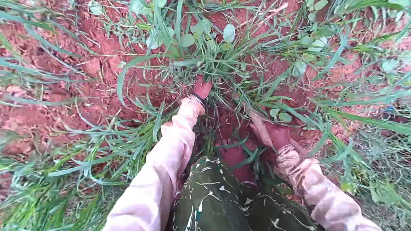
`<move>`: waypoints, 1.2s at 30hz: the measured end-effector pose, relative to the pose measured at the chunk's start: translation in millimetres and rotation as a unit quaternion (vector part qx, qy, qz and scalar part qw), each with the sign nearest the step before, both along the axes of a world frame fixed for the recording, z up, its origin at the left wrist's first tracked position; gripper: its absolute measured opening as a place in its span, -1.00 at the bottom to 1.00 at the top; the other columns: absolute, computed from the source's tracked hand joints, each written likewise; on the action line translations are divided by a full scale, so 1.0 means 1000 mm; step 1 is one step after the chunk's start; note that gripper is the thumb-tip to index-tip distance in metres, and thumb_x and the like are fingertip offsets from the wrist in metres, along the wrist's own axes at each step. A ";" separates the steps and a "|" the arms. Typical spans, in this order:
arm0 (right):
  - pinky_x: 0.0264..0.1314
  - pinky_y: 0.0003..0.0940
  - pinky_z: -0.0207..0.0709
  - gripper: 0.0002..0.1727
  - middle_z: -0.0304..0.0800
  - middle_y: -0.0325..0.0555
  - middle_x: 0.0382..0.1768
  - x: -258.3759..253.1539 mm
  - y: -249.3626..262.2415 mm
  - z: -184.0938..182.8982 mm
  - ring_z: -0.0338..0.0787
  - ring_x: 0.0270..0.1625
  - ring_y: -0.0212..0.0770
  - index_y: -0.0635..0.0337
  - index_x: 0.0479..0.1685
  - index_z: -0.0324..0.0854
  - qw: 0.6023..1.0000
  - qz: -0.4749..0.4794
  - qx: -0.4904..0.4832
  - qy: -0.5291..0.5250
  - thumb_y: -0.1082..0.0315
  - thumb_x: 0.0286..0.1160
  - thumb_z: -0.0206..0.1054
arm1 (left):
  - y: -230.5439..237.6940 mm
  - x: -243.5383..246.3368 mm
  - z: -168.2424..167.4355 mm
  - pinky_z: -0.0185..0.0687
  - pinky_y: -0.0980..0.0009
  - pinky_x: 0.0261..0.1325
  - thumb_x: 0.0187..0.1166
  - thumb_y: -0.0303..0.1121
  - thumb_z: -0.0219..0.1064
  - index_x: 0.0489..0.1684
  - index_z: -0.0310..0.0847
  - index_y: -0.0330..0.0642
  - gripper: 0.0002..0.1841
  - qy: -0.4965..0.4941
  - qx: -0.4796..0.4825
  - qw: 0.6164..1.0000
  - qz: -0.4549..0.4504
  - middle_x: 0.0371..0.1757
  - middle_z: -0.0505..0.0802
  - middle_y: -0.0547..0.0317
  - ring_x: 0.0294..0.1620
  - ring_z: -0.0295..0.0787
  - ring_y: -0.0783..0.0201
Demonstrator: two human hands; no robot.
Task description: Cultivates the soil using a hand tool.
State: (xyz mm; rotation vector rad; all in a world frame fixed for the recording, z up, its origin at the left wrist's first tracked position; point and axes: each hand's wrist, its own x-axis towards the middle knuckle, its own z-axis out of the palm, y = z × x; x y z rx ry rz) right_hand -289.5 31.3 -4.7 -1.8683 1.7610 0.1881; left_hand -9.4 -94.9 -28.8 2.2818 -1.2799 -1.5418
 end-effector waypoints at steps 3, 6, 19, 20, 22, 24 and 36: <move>-0.16 0.43 0.65 -0.37 0.87 0.40 -0.31 0.010 -0.038 0.029 0.89 -0.19 0.47 0.45 -0.11 0.80 0.998 0.019 0.016 -0.060 -0.11 0.60 0.26 | -0.001 -0.002 0.000 0.32 -0.12 0.64 0.83 -0.39 0.04 0.49 0.46 -0.53 -0.59 0.005 -0.024 0.999 0.024 0.44 0.66 -0.47 0.55 0.54 -0.24; -0.33 0.37 0.64 -0.41 0.83 0.37 -0.46 -0.018 0.001 0.028 0.88 -0.36 0.41 0.49 -0.24 0.79 0.995 0.005 -0.039 -0.087 -0.04 0.56 0.30 | -0.006 -0.003 0.005 0.25 -0.04 0.70 0.82 -0.45 0.03 0.52 0.42 -0.57 -0.59 0.026 -0.023 0.998 0.053 0.49 0.62 -0.48 0.61 0.48 -0.21; -0.03 0.36 0.66 -0.61 0.89 0.43 -0.26 0.004 0.000 0.000 0.90 -0.16 0.46 0.44 -0.08 0.83 0.998 -0.006 -0.019 -0.061 0.22 0.60 0.26 | -0.002 0.020 -0.011 0.57 0.46 0.08 0.95 -0.24 -0.18 0.32 0.48 -0.39 -0.58 0.197 -0.055 0.917 0.343 -0.09 0.70 0.11 -0.12 0.61 0.40; 0.22 0.42 0.54 -0.59 0.85 0.52 -0.05 0.016 -0.019 0.007 0.83 0.06 0.54 0.45 0.14 0.78 0.996 -0.029 0.057 -0.056 0.27 0.71 0.18 | -0.005 0.019 -0.017 0.54 0.54 -0.06 0.95 -0.21 -0.19 0.16 0.49 -0.33 -0.60 0.188 -0.066 0.921 0.335 -0.25 0.62 0.23 -0.28 0.55 0.46; 0.27 0.43 0.49 -0.54 0.82 0.51 0.05 0.030 -0.045 0.024 0.78 0.17 0.55 0.42 0.20 0.75 0.990 -0.016 0.129 -0.052 0.18 0.70 0.19 | 0.004 0.017 -0.018 0.57 0.51 0.02 0.93 -0.14 -0.11 0.20 0.52 -0.24 -0.61 0.172 -0.065 0.926 0.329 -0.17 0.67 0.23 -0.18 0.60 0.46; 0.29 0.38 0.52 -0.53 0.83 0.49 0.07 0.030 -0.060 0.037 0.80 0.19 0.51 0.41 0.24 0.73 0.984 0.010 0.165 -0.063 0.17 0.72 0.16 | 0.002 0.007 -0.011 0.56 0.42 0.20 0.91 -0.22 -0.04 0.42 0.47 -0.32 -0.61 0.175 -0.069 0.914 0.358 0.05 0.69 0.09 0.02 0.61 0.38; 0.27 0.37 0.58 -0.37 0.86 0.44 0.00 0.019 -0.018 0.043 0.85 0.15 0.43 0.49 0.08 0.77 0.986 -0.035 0.162 -0.026 -0.04 0.67 0.19 | 0.146 -0.007 0.041 0.35 0.10 0.66 0.66 -0.51 0.27 0.45 0.43 -0.67 -0.54 -0.012 0.040 0.985 0.165 0.41 0.67 -0.48 0.53 0.58 -0.12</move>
